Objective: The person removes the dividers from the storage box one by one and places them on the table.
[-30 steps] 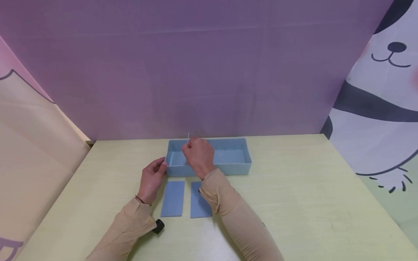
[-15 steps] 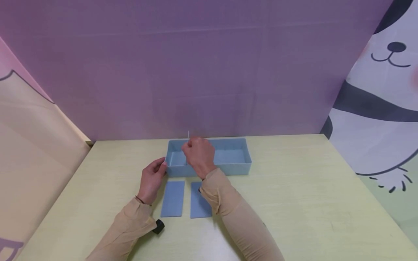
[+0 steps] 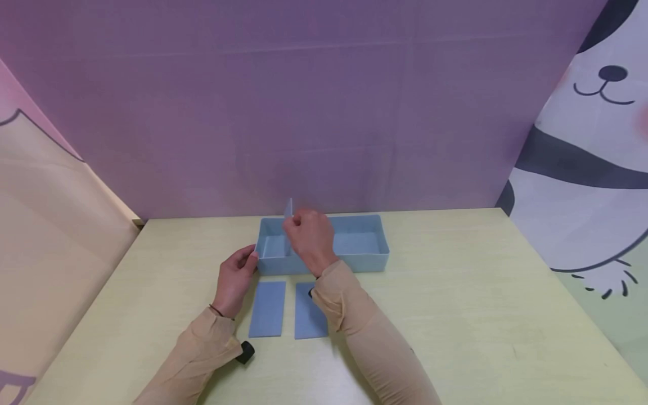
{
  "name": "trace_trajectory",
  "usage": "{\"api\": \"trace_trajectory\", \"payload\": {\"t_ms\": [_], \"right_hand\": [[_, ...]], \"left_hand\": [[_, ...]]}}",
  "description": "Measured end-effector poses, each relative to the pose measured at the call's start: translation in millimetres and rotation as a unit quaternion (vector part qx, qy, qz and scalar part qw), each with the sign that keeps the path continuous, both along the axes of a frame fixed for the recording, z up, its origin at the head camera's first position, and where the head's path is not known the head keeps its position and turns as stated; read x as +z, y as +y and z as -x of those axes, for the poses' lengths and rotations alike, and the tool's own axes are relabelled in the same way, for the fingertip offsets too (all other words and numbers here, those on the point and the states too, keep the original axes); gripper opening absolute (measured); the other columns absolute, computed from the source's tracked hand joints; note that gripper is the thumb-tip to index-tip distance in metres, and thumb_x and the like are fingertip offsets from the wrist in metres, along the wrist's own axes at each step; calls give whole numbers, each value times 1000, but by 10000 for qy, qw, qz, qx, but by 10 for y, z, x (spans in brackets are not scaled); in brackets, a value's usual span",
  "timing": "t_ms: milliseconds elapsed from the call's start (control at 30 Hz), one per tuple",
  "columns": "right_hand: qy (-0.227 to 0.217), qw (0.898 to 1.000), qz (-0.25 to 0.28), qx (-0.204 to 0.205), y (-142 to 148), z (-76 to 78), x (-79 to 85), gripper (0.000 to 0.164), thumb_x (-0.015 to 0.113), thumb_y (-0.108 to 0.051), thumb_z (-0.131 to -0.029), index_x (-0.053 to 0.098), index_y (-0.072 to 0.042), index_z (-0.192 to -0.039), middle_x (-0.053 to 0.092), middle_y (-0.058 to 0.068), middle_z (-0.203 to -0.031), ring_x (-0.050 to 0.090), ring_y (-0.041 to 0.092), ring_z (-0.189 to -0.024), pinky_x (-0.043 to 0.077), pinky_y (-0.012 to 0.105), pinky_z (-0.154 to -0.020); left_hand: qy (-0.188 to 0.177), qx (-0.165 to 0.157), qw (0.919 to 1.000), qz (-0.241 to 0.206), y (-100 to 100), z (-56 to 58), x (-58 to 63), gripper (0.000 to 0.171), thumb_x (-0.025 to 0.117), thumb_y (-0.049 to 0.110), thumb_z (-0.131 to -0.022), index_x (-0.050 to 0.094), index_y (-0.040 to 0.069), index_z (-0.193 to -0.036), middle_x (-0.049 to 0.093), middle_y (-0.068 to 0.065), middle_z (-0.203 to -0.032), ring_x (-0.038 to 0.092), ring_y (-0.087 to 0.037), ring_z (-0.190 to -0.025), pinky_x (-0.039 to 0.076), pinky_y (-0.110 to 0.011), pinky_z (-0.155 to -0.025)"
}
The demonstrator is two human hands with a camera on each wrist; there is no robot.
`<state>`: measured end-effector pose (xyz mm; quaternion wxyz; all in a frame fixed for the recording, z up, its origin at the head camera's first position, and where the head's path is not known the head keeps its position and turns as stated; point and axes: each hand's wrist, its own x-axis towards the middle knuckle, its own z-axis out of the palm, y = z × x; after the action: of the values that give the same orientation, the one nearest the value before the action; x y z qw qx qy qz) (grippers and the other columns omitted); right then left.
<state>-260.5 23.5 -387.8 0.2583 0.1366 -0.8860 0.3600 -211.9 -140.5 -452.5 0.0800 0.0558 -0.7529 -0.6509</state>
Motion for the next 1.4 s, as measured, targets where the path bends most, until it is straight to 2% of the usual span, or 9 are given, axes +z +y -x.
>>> {"api": "trace_trajectory", "payload": {"t_ms": [133, 267, 533, 700, 767, 900, 1100, 1300, 1400], "right_hand": [[-154, 9994, 301, 1, 11, 10, 11, 25, 53, -19, -75, 49, -19, -51, 44, -2, -44, 38, 12, -40, 35, 30, -43], [-699, 9933, 896, 194, 27, 12, -3, 24, 52, -18, -78, 52, -16, -54, 48, 2, -47, 43, 15, -41, 41, 33, -44], [-1632, 9551, 2319, 858, 72, 16, -49, 24, 54, -18, -80, 56, -6, -60, 50, 10, -55, 54, 24, -50, 48, 52, -41], [-2164, 9213, 2964, 1287, 114, 59, -77, 18, 58, -15, -80, 62, -1, -68, 60, 15, -68, 59, 27, -65, 49, 54, -46], [-2446, 9041, 3199, 1430, 132, 52, -54, 15, 60, -13, -80, 64, 1, -76, 62, 19, -79, 59, 29, -70, 54, 44, -53], [-2986, 8769, 3418, 1582, 156, 33, -14, 15, 59, -11, -82, 65, 3, -85, 62, 22, -91, 59, 31, -77, 54, 44, -62], [-3562, 8456, 3660, 1551, 164, 65, -35, 11, 63, -9, -80, 66, 1, -82, 63, 11, -73, 58, 25, -69, 53, 39, -63], [-4023, 7887, 4334, 1680, 177, 67, -52, 8, 65, -8, -79, 65, -1, -79, 58, 3, -63, 52, 17, -59, 51, 31, -57], [-4119, 7691, 4538, 1813, 188, 47, -48, 7, 64, -7, -80, 66, 0, -81, 60, 5, -65, 54, 18, -60, 52, 32, -58]], "left_hand": [[19, -10, 10000, -9, -1, 6, 0, 32, 50, 17, -91, 52, 1, -118, 56, -19, -115, 52, -18, -98, 45, -42, -86], [32, 10, 10000, 18, -2, 9, -8, 31, 50, 18, -91, 53, 2, -118, 57, -17, -114, 52, -18, -97, 45, -41, -86], [42, 36, 9999, 138, -4, 4, -15, 31, 50, 21, -91, 53, 4, -118, 58, -16, -114, 52, -17, -97, 45, -41, -86], [29, 20, 9999, 152, -12, 2, -15, 30, 50, 20, -91, 54, 5, -117, 57, -15, -114, 51, -17, -98, 45, -40, -86], [36, 16, 9999, 153, -13, 3, -12, 31, 50, 21, -91, 54, 5, -117, 57, -16, -114, 51, -17, -98, 45, -40, -86], [-9, 31, 9998, 176, -12, 14, -13, 31, 50, 22, -91, 53, 6, -118, 57, -15, -115, 50, -17, -99, 45, -40, -87], [-94, 30, 9998, 193, -10, 21, -20, 31, 50, 24, -91, 54, 8, -118, 56, -13, -116, 50, -15, -100, 45, -40, -87], [-9, 9, 9999, 169, -8, 20, -21, 30, 50, 23, -92, 54, 7, -117, 57, -14, -115, 50, -16, -98, 45, -40, -85], [-3, 7, 9999, 169, -8, 23, -12, 30, 50, 22, -92, 54, 7, -117, 57, -14, -114, 50, -16, -99, 45, -40, -86]]}}
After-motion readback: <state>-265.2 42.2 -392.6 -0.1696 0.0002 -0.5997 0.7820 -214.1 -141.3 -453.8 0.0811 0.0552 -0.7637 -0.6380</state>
